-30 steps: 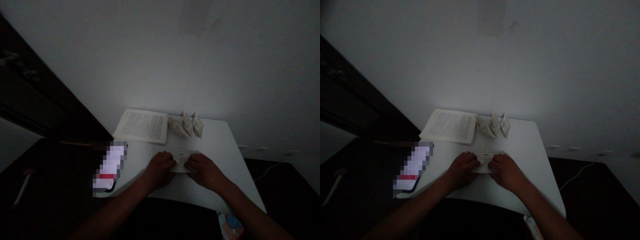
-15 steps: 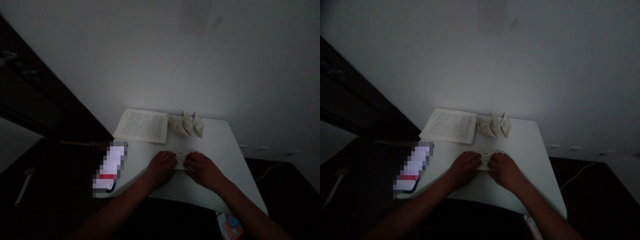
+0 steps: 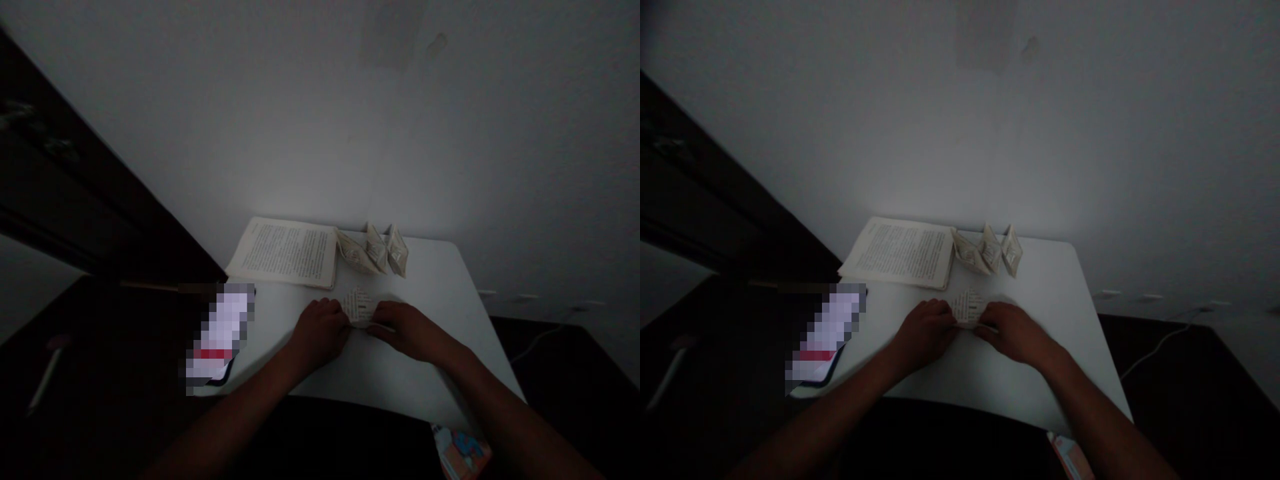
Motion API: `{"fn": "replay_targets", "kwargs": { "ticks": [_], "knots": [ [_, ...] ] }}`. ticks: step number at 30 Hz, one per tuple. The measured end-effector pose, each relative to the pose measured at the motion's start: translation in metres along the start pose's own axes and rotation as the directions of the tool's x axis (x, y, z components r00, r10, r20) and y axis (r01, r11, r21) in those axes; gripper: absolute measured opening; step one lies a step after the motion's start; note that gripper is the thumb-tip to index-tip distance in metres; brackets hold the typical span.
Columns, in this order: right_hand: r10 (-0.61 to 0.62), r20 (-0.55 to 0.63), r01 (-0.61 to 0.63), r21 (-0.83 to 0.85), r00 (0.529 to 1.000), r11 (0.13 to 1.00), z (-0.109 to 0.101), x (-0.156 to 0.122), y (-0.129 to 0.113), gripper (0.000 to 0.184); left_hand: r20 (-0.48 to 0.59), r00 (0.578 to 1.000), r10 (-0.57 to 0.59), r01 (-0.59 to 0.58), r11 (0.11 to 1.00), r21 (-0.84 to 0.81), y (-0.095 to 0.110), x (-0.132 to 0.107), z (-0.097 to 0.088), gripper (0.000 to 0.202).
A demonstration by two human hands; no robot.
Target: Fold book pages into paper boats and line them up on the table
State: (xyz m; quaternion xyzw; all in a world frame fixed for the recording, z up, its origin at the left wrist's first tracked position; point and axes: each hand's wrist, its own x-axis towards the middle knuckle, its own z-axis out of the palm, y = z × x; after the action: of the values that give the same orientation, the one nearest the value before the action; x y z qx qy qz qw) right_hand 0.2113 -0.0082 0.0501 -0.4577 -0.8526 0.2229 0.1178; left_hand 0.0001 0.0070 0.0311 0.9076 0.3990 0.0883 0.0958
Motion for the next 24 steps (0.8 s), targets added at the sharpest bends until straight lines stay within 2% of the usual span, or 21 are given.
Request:
{"fn": "replay_targets", "kwargs": {
  "ticks": [11,24],
  "knots": [
    [0.089,0.059,-0.096,0.136,0.994,0.986,-0.005,0.003,0.010,0.018,0.028,0.993,-0.116,0.119,0.987,-0.108,-0.006,0.002,0.002,0.016],
    [0.186,0.078,-0.192,0.080,0.979,0.978,-0.004,0.010,0.012,0.022,0.000,0.986,-0.167,0.167,0.985,-0.036,-0.002,0.008,0.006,0.030]
  ]
}}
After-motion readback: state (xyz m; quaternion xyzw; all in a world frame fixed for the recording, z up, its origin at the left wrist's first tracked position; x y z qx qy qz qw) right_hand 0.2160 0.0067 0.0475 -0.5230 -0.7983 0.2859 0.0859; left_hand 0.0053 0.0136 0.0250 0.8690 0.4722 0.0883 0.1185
